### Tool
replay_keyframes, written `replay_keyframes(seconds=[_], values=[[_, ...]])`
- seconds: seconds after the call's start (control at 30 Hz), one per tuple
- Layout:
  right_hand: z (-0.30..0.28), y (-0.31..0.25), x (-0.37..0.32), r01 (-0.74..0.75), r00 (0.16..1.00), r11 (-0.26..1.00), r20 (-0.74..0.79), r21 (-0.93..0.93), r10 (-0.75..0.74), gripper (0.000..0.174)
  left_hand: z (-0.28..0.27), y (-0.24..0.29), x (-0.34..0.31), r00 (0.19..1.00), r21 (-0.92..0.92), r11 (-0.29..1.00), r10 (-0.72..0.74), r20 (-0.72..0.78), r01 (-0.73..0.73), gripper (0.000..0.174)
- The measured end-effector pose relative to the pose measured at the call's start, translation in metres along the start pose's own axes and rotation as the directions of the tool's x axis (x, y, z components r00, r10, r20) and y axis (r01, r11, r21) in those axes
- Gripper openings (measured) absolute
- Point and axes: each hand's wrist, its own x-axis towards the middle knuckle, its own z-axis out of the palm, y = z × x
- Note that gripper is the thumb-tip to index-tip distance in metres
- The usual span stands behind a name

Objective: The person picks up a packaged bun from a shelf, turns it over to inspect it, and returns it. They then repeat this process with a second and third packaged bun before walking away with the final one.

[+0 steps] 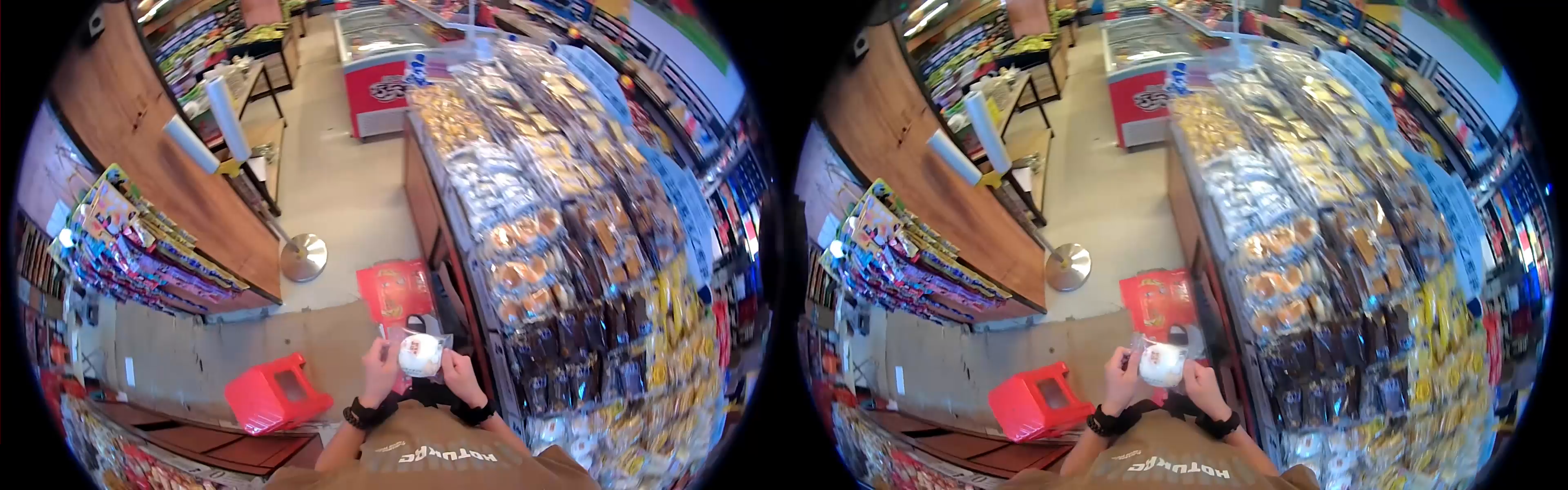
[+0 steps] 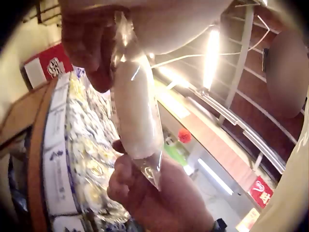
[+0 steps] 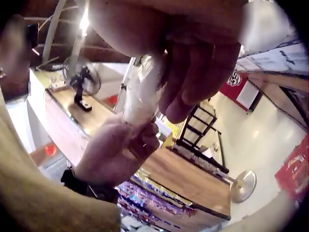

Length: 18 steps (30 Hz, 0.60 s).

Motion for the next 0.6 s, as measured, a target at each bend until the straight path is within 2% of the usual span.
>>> replay_keyframes(seconds=[0.03,0.1,0.17,0.2,0.27,0.3,0.37,0.43,0.5,0.57,0.6], values=[[0.009,-0.006,0.018,0.017,1.000,0.998,0.024,-0.059,-0.016,0.035,-0.007,-0.001,0.011,0.997,0.074,0.997,0.032,-0.069,-0.027,0.018],[0.025,-0.009,0.058,0.052,0.995,0.996,0.087,-0.072,-0.045,0.034,-0.020,-0.001,0.039,0.992,0.098,0.995,0.022,-0.126,-0.010,0.019],[0.036,-0.016,0.096,-0.090,0.972,0.994,0.220,0.054,0.076,0.034,-0.028,-0.002,0.072,0.987,0.096,0.995,0.023,-0.161,-0.008,0.020],[0.037,-0.021,0.118,-0.084,0.971,0.994,0.230,0.065,0.067,0.034,-0.029,-0.005,0.092,0.985,0.108,0.994,0.030,-0.171,-0.011,0.020],[0.038,-0.035,0.161,0.007,0.976,0.999,0.217,-0.042,0.002,0.036,-0.035,-0.009,0.132,0.985,0.114,0.991,-0.056,-0.162,0.075,0.020],[0.040,-0.045,0.183,0.052,0.978,0.995,0.207,-0.089,-0.033,0.037,-0.039,-0.001,0.154,0.985,0.137,0.988,-0.050,-0.165,0.073,0.020],[0.044,-0.048,0.221,-0.070,0.973,0.997,0.225,0.043,0.059,0.047,-0.041,0.017,0.191,0.992,0.112,0.990,-0.075,-0.102,0.086,0.021],[0.050,-0.048,0.262,0.069,0.974,0.990,0.205,0.119,-0.093,0.043,-0.043,0.022,0.223,0.990,0.077,0.992,-0.086,-0.113,0.095,0.021],[0.050,-0.063,0.296,0.037,0.963,0.972,0.250,0.233,-0.097,0.044,-0.045,0.031,0.254,0.988,0.058,0.995,-0.072,-0.138,0.081,0.022],[0.055,-0.065,0.329,-0.056,0.949,0.944,0.312,0.325,-0.050,0.043,-0.047,0.043,0.278,0.980,0.048,0.994,-0.088,-0.181,0.098,0.021],[0.058,-0.077,0.343,-0.050,0.942,0.945,0.329,0.322,-0.062,0.043,-0.047,0.045,0.290,0.976,0.010,0.997,-0.078,-0.203,0.081,0.021]])
